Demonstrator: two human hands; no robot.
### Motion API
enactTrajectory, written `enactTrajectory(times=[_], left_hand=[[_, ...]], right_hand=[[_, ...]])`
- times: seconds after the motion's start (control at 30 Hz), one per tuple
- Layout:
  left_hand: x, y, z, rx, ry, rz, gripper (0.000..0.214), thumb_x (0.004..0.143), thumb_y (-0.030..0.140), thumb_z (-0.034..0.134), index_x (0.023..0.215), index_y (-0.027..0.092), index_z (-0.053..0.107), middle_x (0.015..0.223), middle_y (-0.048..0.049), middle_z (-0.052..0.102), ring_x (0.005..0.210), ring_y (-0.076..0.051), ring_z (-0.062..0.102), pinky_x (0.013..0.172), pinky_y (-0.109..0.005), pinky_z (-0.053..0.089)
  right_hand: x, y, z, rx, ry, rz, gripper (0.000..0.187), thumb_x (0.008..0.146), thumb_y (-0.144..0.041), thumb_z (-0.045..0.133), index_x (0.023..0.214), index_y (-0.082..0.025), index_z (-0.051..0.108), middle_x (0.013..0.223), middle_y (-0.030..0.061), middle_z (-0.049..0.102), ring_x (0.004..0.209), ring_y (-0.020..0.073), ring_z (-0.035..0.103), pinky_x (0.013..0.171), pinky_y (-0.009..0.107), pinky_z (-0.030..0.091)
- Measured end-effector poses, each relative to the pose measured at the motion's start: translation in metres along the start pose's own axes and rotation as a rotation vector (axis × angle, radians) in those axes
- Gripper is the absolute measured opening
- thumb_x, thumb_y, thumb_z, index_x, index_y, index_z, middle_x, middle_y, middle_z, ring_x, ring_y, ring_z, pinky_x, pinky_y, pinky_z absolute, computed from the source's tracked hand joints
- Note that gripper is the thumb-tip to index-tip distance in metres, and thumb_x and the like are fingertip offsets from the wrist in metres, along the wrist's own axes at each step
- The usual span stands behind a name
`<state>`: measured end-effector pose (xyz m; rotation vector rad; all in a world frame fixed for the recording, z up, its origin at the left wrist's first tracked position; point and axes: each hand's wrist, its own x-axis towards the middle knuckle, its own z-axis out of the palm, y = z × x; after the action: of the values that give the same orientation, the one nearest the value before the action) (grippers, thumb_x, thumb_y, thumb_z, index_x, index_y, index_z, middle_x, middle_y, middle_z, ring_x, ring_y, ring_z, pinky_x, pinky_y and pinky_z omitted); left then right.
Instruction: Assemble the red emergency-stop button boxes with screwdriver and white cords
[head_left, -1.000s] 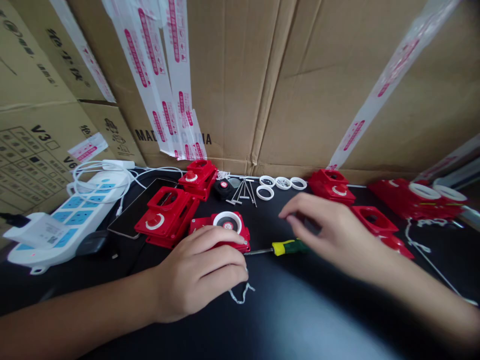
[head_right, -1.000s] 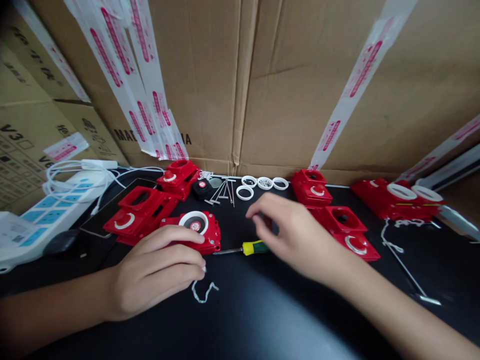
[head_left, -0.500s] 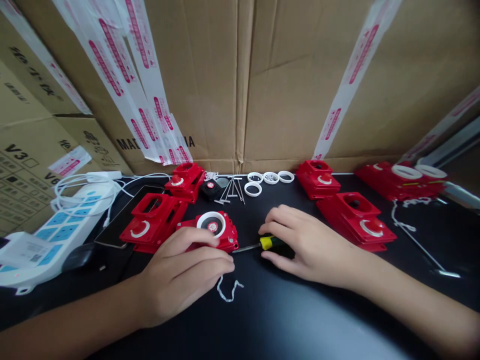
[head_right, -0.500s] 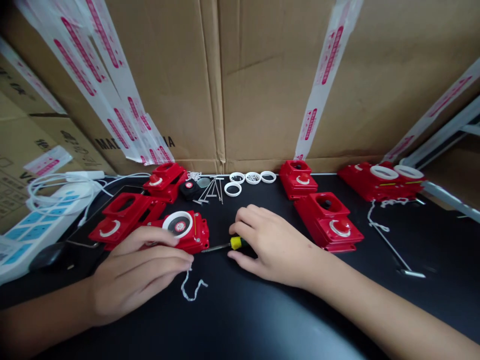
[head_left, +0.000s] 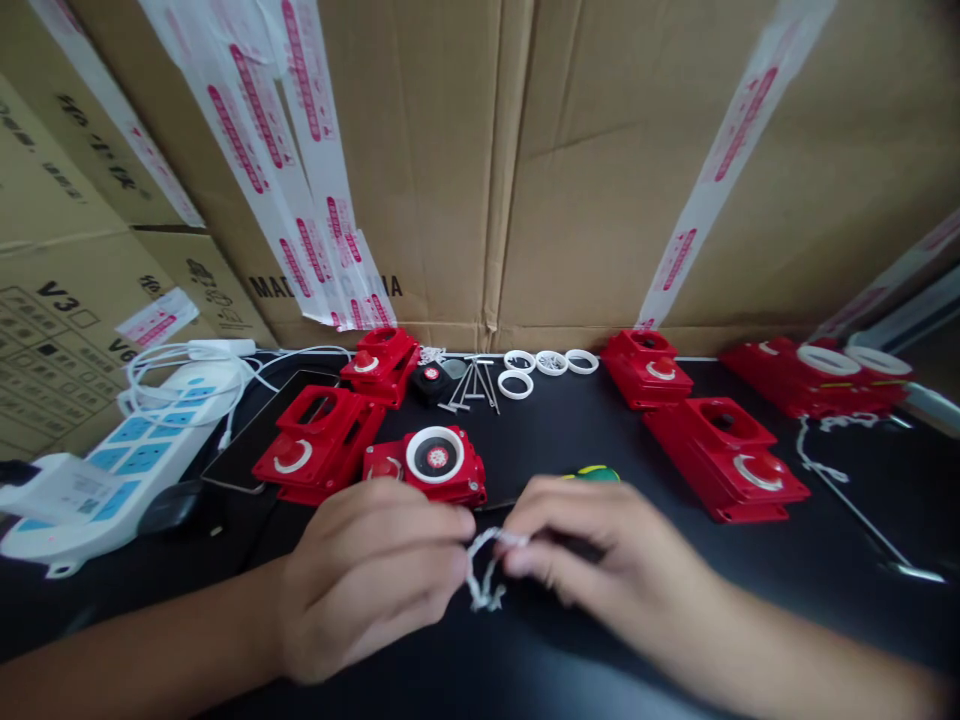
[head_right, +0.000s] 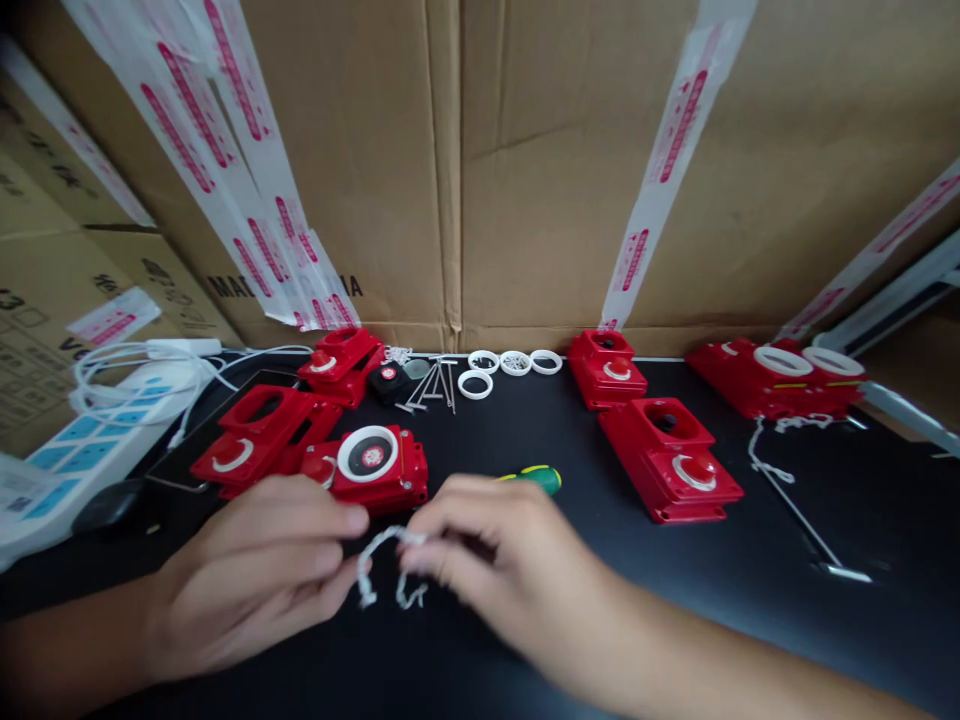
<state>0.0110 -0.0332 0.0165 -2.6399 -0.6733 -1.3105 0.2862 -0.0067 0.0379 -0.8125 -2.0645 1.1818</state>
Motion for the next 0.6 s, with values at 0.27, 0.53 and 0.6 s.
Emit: enactTrajectory(times=[0.27,0.53,0.6], left_hand=[[0.011,-0.014,0.01,-0.059,0.062,-0.072,0.032,0.084,-0.004,0.058,0.109,0.015,0.067,0.097,-0.0085,0.076,0.089,-0.022,0.073,0.082,-0.039,0.064],[0.008,-0.019,0.008,-0.038,0.036,-0.051,0.031,0.084,-0.003,0.058,0.105,0.017,0.069,0.093,-0.0078,0.077,0.086,-0.023,0.069,0.079,-0.039,0.066],[0.008,-0.022,0.008,-0.003,0.029,-0.01,0.031,0.083,-0.004,0.058,0.104,0.017,0.068,0.092,-0.0077,0.077,0.085,-0.023,0.068,0.079,-0.039,0.065]], right_hand=[[0.135,-0.016,-0.073,-0.492,0.177,0.008,0.022,0.108,-0.024,0.067,0.094,-0.019,0.082,0.081,0.0025,0.081,0.074,0.016,0.077,0.075,0.03,0.064],[0.241,0.02,-0.054,-0.811,0.041,0.066,0.033,0.108,-0.039,0.075,0.133,-0.018,0.073,0.134,0.0105,0.076,0.113,0.0248,0.077,0.098,0.047,0.067],[0.236,0.024,-0.054,-0.876,0.029,0.062,0.038,0.108,-0.041,0.075,0.139,-0.019,0.071,0.141,0.0117,0.073,0.119,0.0267,0.075,0.102,0.05,0.066]])
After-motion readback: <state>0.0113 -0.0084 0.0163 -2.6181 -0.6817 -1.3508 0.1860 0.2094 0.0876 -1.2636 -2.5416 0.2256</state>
